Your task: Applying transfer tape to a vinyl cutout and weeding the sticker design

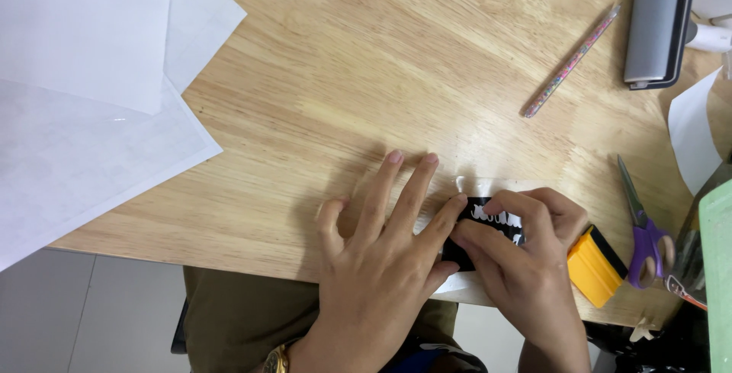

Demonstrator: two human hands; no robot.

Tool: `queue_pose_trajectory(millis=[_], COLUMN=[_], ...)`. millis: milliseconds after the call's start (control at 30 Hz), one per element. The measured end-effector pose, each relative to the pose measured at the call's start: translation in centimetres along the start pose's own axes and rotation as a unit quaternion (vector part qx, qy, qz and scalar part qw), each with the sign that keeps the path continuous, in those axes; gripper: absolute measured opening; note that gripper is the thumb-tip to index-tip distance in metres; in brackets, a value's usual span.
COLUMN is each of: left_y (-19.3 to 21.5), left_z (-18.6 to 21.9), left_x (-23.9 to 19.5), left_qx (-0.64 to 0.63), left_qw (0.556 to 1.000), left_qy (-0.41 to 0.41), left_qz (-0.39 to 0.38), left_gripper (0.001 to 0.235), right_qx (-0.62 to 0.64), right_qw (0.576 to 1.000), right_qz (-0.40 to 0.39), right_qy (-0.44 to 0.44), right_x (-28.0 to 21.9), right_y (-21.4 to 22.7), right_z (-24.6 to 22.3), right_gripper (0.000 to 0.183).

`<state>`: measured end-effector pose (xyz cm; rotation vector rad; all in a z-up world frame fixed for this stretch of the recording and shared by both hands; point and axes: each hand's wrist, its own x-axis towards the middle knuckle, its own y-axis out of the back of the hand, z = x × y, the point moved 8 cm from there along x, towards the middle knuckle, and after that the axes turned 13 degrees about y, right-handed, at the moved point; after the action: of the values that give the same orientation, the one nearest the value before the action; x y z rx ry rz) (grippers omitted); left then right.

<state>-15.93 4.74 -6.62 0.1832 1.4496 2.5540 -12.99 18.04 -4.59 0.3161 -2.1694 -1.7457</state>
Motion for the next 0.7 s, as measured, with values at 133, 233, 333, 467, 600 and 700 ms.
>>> queue_pose_trajectory(millis=[133, 233, 333, 467, 600, 700], left_y=[-0.1, 0.1, 0.1, 0.0, 0.0, 0.0], left_z=[0.0, -0.1, 0.0, -0.2, -0.2, -0.2], left_x=[-0.1, 0.0, 0.0, 0.0, -0.1, 0.0], left_qx=[-0.006, 0.002, -0.003, -0.011, -0.004, -0.01], left_qw=[1.0, 1.0, 1.0, 1.0, 1.0, 1.0], left_qy=[-0.002, -0.003, -0.003, 0.001, -0.002, -0.004], left_qz=[-0.005, 0.003, -0.004, -0.007, 0.0, -0.005], left_gripper=[0.08, 0.078, 0.079, 0.076, 0.075, 0.076], right_qx=[-0.004, -0.019, -0.018, -0.028, -0.043, -0.021], right_qw=[1.0, 1.0, 1.0, 0.999, 0.995, 0.998], right_qz=[0.023, 0.009, 0.008, -0.002, -0.01, -0.004], right_qy=[-0.002, -0.003, 0.01, 0.045, 0.089, 0.067], right_x=[0.2, 0.5, 0.6, 0.5, -0.4, -1.1], right_y=[0.5, 0.3, 0.3, -0.4, -1.3, -1.6], right_z=[0.0, 0.0, -0.1, -0.2, 0.0, 0.5], right_gripper=[0.004, 0.003, 0.004, 0.004, 0.008, 0.008])
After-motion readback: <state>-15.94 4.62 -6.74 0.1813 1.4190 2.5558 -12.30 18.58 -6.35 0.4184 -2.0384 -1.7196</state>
